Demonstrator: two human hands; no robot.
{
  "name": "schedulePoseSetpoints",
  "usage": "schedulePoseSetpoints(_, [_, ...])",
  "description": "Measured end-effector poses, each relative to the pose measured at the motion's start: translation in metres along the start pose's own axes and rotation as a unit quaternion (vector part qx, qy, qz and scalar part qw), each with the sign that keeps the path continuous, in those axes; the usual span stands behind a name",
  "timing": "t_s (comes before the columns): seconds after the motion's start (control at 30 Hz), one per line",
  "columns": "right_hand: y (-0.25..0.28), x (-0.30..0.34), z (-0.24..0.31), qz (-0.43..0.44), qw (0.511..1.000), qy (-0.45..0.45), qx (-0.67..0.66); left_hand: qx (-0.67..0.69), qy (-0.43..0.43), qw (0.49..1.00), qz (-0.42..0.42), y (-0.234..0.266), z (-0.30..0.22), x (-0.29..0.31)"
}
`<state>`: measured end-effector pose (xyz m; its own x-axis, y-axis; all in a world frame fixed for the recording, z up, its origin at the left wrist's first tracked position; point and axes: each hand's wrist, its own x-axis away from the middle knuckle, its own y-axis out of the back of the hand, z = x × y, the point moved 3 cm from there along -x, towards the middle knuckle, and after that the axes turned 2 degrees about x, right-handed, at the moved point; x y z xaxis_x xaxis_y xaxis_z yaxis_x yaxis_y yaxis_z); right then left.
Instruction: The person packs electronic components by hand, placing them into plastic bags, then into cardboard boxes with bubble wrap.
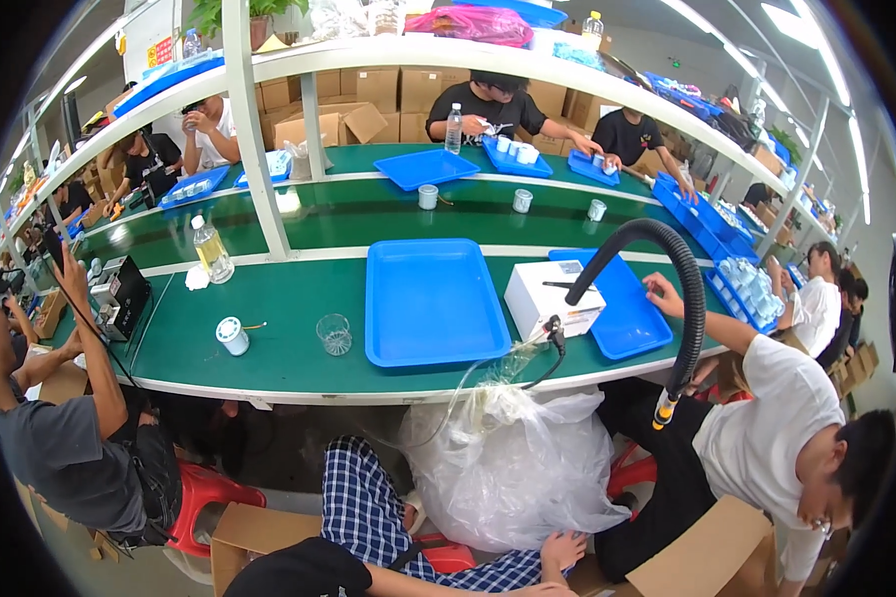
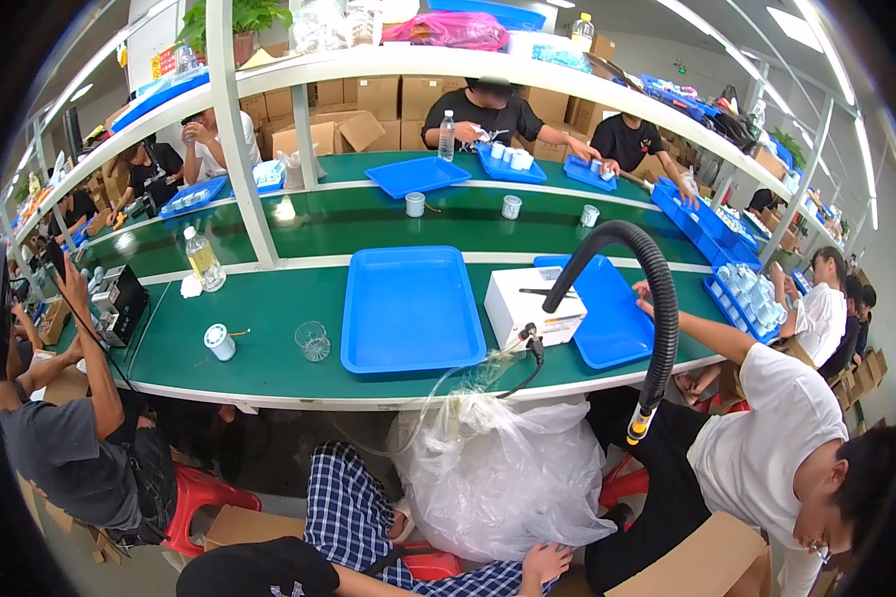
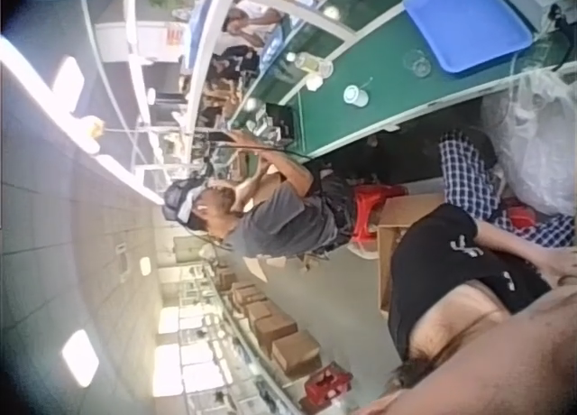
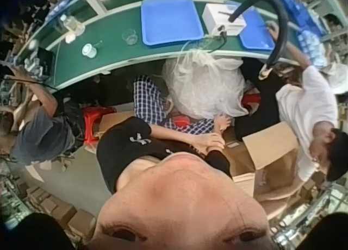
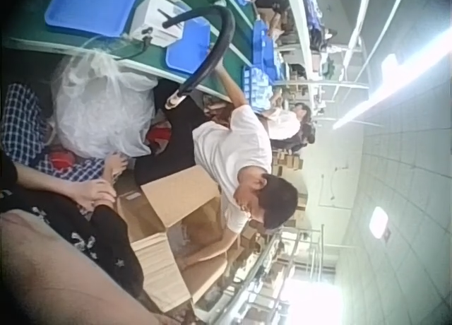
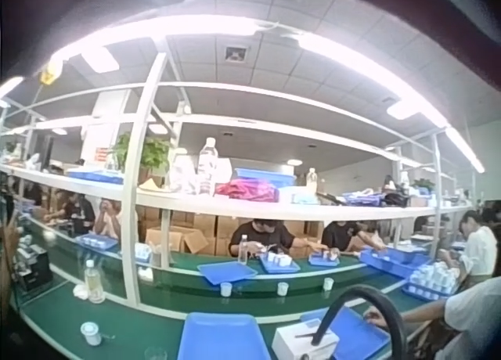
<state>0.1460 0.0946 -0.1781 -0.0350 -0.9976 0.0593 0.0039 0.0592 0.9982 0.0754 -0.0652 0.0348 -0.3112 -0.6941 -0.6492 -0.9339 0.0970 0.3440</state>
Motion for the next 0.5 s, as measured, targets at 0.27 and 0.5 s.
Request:
schedulePoseSetpoints(0.27, [0.002,-0.003,0.005,-0.020,1.000,0.017,0.000,-0.007,0.000,1.000,-0.020,-0.004,0.006,0.001])
schedulePoseSetpoints(0.5, [0.002,-0.006,0.006,-0.019,1.000,0.013,0.018,-0.023,0.008,0.999,-0.032,-0.004,0.008,0.002])
